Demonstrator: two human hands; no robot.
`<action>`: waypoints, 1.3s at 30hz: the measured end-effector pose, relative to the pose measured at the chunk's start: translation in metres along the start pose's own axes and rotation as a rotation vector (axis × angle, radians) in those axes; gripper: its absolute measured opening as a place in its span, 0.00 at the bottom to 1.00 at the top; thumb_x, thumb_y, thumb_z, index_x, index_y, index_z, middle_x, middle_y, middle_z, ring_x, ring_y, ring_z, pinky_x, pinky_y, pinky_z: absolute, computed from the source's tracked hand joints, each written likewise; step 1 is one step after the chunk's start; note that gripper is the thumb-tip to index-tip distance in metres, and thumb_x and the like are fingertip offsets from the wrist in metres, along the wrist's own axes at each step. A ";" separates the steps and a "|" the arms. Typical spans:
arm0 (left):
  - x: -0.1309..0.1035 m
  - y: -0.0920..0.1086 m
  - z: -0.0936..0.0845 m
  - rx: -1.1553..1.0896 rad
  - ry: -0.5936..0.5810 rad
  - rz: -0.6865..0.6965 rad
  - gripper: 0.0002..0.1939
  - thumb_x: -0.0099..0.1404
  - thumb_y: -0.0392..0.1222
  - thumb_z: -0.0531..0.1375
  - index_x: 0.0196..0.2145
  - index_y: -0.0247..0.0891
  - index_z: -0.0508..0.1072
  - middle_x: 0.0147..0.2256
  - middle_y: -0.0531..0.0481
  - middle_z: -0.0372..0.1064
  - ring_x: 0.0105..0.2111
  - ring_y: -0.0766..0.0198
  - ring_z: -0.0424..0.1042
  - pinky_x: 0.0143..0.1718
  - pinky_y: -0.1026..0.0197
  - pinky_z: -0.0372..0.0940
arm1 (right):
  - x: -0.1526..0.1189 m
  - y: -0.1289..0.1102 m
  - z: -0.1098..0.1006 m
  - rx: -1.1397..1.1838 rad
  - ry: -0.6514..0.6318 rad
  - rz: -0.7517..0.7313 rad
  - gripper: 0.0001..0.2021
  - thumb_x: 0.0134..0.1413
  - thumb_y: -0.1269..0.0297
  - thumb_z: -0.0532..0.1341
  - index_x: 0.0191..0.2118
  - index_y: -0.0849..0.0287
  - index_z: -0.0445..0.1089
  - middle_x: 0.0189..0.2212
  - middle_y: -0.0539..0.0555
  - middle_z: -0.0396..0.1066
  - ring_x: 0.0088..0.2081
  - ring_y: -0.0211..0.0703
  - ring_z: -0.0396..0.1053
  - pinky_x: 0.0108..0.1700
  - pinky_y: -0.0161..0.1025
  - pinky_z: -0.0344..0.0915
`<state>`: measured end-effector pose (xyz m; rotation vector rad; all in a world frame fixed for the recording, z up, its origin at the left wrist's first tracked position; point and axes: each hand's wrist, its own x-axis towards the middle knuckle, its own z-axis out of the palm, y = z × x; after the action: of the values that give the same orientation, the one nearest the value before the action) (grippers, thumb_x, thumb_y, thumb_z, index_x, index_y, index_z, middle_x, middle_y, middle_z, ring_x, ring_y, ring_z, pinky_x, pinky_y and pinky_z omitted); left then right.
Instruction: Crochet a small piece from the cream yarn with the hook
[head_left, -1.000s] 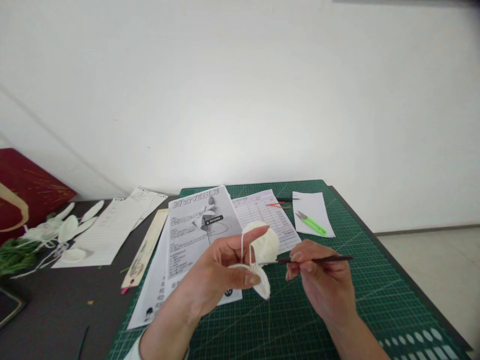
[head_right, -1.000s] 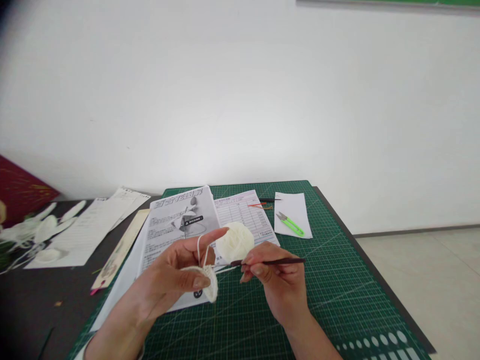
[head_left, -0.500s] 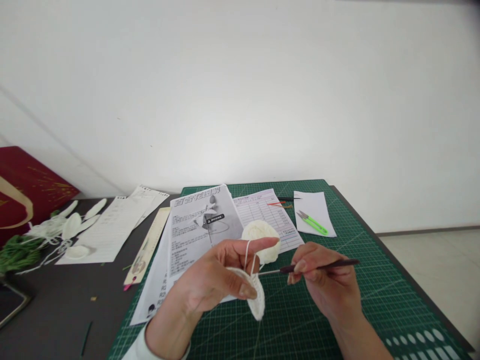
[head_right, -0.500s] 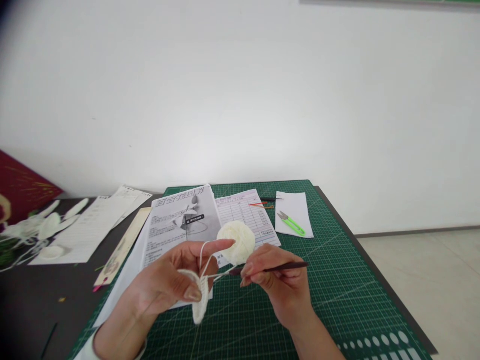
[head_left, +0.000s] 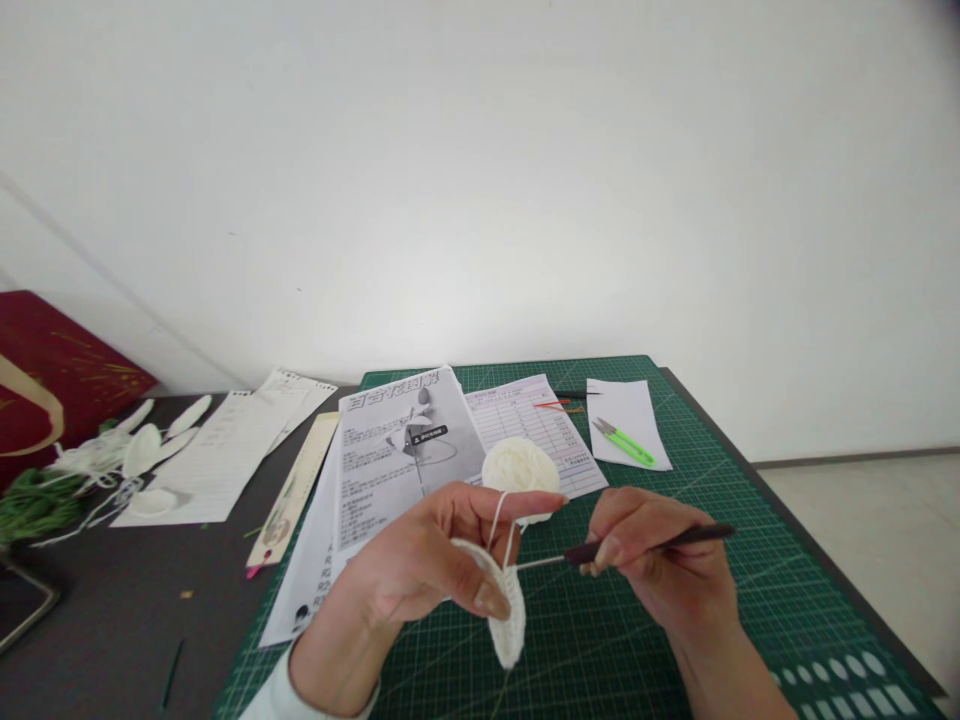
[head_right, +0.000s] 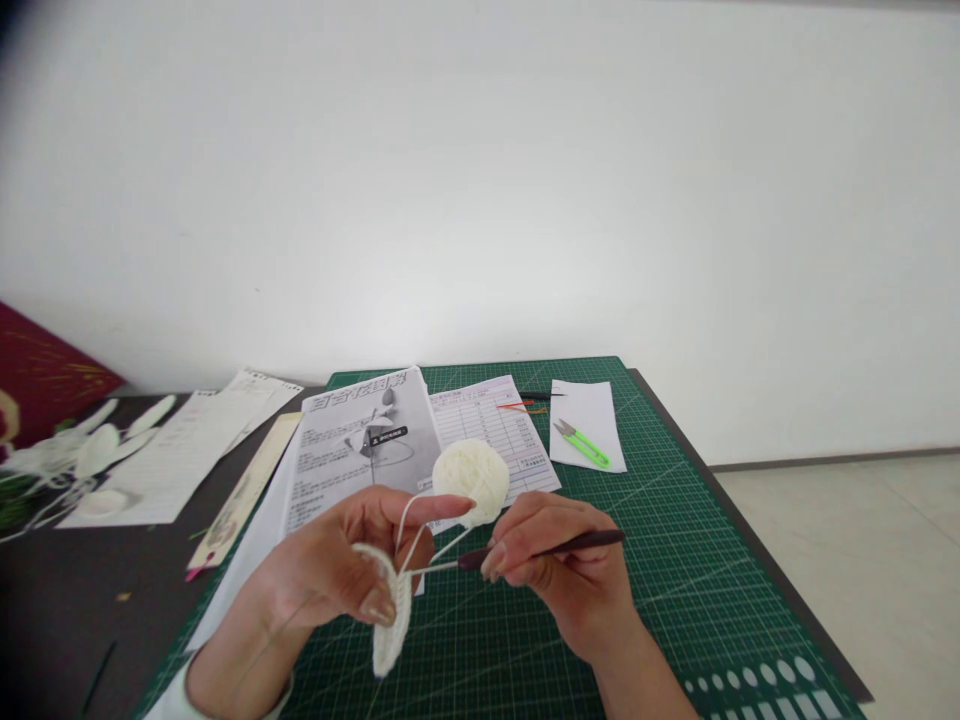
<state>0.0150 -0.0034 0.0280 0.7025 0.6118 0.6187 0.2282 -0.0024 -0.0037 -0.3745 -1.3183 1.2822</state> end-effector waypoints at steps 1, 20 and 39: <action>0.000 0.000 0.000 0.006 -0.003 0.000 0.34 0.36 0.23 0.63 0.45 0.38 0.79 0.17 0.58 0.65 0.16 0.74 0.55 0.17 0.67 0.43 | 0.000 0.000 0.000 0.001 0.003 0.002 0.03 0.52 0.67 0.67 0.32 0.57 0.79 0.25 0.53 0.76 0.27 0.38 0.72 0.28 0.33 0.71; -0.001 0.002 0.000 0.084 -0.027 -0.032 0.32 0.37 0.24 0.66 0.44 0.39 0.80 0.16 0.58 0.63 0.14 0.75 0.54 0.15 0.68 0.43 | 0.002 -0.002 0.000 0.042 0.035 0.082 0.03 0.51 0.64 0.68 0.31 0.55 0.80 0.24 0.54 0.76 0.23 0.40 0.71 0.22 0.34 0.69; -0.008 -0.003 0.014 0.481 0.271 0.395 0.23 0.57 0.34 0.65 0.51 0.44 0.74 0.29 0.53 0.68 0.25 0.68 0.63 0.28 0.66 0.59 | -0.004 0.010 0.006 0.067 0.218 0.083 0.05 0.50 0.69 0.68 0.34 0.56 0.80 0.22 0.53 0.77 0.20 0.41 0.73 0.20 0.35 0.71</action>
<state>0.0207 -0.0165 0.0366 1.2196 0.8976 0.9565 0.2194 -0.0052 -0.0118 -0.5109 -1.0829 1.3116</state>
